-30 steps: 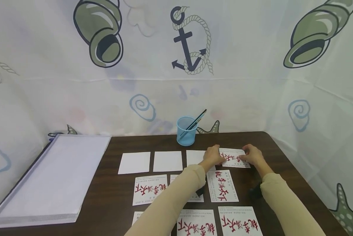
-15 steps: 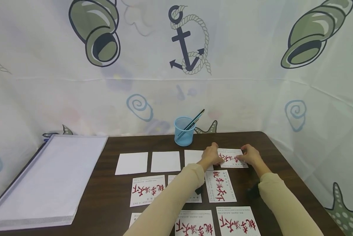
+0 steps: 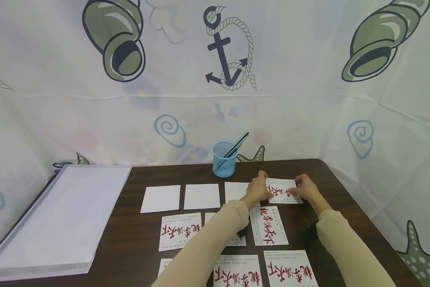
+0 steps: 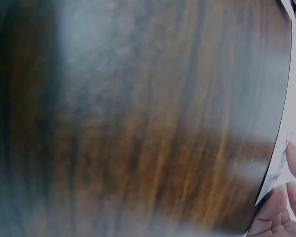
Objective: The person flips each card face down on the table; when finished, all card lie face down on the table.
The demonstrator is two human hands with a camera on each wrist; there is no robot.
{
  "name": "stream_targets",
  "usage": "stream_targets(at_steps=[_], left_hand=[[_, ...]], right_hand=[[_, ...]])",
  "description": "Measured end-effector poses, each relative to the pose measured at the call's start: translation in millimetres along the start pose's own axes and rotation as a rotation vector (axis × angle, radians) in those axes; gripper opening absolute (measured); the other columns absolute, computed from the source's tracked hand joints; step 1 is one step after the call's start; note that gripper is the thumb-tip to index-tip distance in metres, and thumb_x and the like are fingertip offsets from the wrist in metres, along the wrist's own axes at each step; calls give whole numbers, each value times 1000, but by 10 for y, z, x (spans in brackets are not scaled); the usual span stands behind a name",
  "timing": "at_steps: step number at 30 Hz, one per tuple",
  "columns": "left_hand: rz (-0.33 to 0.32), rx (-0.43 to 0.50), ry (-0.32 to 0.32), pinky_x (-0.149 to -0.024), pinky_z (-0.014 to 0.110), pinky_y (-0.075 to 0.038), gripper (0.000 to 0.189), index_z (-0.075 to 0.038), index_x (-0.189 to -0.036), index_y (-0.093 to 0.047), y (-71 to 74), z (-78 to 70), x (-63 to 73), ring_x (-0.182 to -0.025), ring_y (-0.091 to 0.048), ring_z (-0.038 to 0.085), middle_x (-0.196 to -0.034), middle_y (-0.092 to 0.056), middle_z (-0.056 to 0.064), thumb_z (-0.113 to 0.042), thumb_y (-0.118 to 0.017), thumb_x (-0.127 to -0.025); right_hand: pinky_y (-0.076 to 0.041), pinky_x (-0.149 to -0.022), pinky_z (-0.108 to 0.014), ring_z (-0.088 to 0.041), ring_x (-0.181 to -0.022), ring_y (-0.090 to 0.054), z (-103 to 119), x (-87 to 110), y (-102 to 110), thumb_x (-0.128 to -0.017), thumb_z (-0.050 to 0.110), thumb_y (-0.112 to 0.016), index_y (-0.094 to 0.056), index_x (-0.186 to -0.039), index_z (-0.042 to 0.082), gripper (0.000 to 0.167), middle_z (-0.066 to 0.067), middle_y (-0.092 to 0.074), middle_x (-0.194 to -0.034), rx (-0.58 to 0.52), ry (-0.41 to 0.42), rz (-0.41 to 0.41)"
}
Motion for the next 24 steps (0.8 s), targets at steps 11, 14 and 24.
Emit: stream_targets(at_steps=[11,14,24], left_hand=[[-52,-50,-38,-74,32,-49,64,-18,-119,-45,31,-38,93,-91,-62,24,-110,-61,6,-18,-85,-68],[-71,-61,-41,-73,30,-49,62,-18,-117,-47,28,-43,110,-91,-62,22,-110,-63,4,-20,-85,-68],[-131,274,-104,-58,21,-45,33,-13,-110,-57,92,9,86,-62,-58,10,-76,-64,1,-10,-72,-81]], right_hand=[[-42,-67,-34,-30,-86,-48,-20,15,-36,-83,6,-68,-37,-123,-5,52,-21,-46,-100,-84,-4,-46],[-41,-66,-33,-30,-85,-48,-23,44,-41,-84,6,-67,-37,-123,-5,50,-20,-45,-98,-99,6,-53],[-38,-61,-28,-22,-79,-44,-5,91,21,-88,3,-61,-40,-119,-4,38,-13,-44,-90,-215,132,-167]])
Point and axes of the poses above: each hand's wrist, its own x-axis away from the middle knuckle, its own y-axis out of the back of the hand, z = x × y, the point moved 2 cm from there along -x, towards the middle knuckle
